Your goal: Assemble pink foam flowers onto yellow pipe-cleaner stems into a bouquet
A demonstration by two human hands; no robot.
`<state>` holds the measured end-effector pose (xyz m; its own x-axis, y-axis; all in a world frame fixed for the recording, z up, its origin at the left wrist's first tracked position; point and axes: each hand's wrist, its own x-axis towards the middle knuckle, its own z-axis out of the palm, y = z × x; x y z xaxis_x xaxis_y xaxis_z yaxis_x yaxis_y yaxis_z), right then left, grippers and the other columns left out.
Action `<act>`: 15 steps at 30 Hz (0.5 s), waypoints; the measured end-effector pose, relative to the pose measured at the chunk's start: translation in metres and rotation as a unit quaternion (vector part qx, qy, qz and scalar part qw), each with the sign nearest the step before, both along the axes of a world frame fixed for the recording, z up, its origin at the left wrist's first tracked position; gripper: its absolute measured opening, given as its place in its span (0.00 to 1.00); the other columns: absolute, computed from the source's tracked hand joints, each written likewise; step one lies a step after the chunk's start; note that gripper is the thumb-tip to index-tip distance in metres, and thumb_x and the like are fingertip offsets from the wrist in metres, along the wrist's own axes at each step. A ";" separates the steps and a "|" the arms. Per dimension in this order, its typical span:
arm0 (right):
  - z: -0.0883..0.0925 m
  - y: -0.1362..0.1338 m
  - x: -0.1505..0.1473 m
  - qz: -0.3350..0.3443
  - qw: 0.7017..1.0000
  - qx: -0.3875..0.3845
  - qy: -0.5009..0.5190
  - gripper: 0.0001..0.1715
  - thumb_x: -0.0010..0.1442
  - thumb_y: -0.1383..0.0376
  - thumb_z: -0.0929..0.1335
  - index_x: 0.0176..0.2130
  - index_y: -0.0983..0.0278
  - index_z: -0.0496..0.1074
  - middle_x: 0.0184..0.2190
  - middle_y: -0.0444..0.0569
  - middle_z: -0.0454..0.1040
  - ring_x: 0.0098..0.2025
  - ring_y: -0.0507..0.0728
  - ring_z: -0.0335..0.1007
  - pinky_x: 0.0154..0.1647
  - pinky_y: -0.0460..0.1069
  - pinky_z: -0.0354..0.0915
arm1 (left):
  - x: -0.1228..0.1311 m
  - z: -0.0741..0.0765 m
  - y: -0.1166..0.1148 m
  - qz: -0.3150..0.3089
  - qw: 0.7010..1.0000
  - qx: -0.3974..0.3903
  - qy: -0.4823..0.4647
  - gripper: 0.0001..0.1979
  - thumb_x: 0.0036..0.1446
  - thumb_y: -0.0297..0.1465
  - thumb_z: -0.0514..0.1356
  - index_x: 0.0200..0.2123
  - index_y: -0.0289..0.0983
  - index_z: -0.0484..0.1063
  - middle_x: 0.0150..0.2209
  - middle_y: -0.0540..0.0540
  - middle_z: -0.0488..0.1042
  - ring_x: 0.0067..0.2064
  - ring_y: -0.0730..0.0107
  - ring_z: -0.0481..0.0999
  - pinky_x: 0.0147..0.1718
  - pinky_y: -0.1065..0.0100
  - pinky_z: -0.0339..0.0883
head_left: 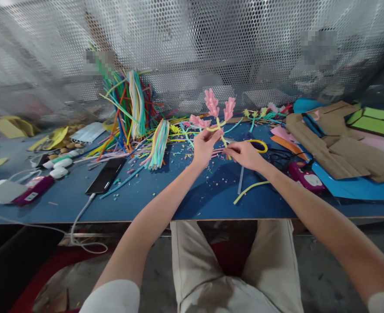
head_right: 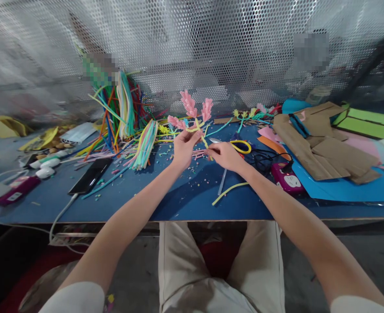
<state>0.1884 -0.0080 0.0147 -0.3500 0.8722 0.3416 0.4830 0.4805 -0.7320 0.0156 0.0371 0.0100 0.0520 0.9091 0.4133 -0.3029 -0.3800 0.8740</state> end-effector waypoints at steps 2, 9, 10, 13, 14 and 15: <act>0.001 0.001 0.001 -0.025 0.999 0.007 0.026 0.23 0.67 0.52 0.65 0.28 0.62 0.77 0.17 0.42 0.72 0.20 0.52 0.66 0.28 0.49 0.61 | 0.000 0.000 0.001 -0.041 0.999 -0.015 0.006 0.19 0.53 0.40 0.73 0.46 0.40 0.81 0.49 0.44 0.82 0.49 0.66 0.80 0.50 0.63 0.73; 0.022 0.040 0.043 -0.176 0.983 0.046 0.011 0.16 0.64 0.60 0.66 0.33 0.64 0.80 0.27 0.49 0.81 0.22 0.54 0.71 0.28 0.49 0.65 | -0.009 0.000 0.004 0.031 0.995 -0.092 0.015 0.15 0.58 0.39 0.68 0.46 0.40 0.81 0.46 0.46 0.82 0.35 0.74 0.74 0.30 0.72 0.65; 0.028 0.048 0.050 -0.203 0.978 0.052 0.001 0.16 0.64 0.61 0.66 0.33 0.65 0.80 0.27 0.51 0.80 0.22 0.54 0.71 0.29 0.50 0.66 | -0.010 0.001 0.004 0.035 0.995 -0.086 0.017 0.14 0.58 0.39 0.68 0.46 0.40 0.81 0.45 0.46 0.82 0.34 0.75 0.72 0.29 0.73 0.64; 0.045 0.071 0.065 -0.254 0.966 0.041 -0.039 0.17 0.65 0.62 0.65 0.37 0.68 0.81 0.29 0.54 0.81 0.23 0.54 0.71 0.33 0.51 0.69 | -0.010 0.003 0.004 0.039 0.996 -0.072 0.016 0.14 0.58 0.40 0.67 0.45 0.40 0.81 0.44 0.46 0.82 0.32 0.76 0.70 0.28 0.73 0.62; 0.049 0.079 0.070 -0.267 0.962 0.033 -0.053 0.17 0.65 0.63 0.64 0.38 0.69 0.81 0.30 0.55 0.82 0.25 0.55 0.72 0.35 0.52 0.69 | -0.010 0.004 0.004 0.038 0.997 -0.070 0.016 0.14 0.58 0.40 0.67 0.44 0.40 0.81 0.44 0.46 0.82 0.32 0.76 0.69 0.28 0.73 0.62; 0.052 0.086 0.074 -0.282 0.957 0.018 -0.070 0.18 0.66 0.63 0.64 0.39 0.69 0.81 0.32 0.57 0.82 0.27 0.56 0.74 0.38 0.52 0.70 | -0.010 0.004 0.003 0.034 0.997 -0.069 0.018 0.14 0.58 0.40 0.67 0.44 0.40 0.81 0.43 0.46 0.82 0.31 0.76 0.69 0.28 0.73 0.62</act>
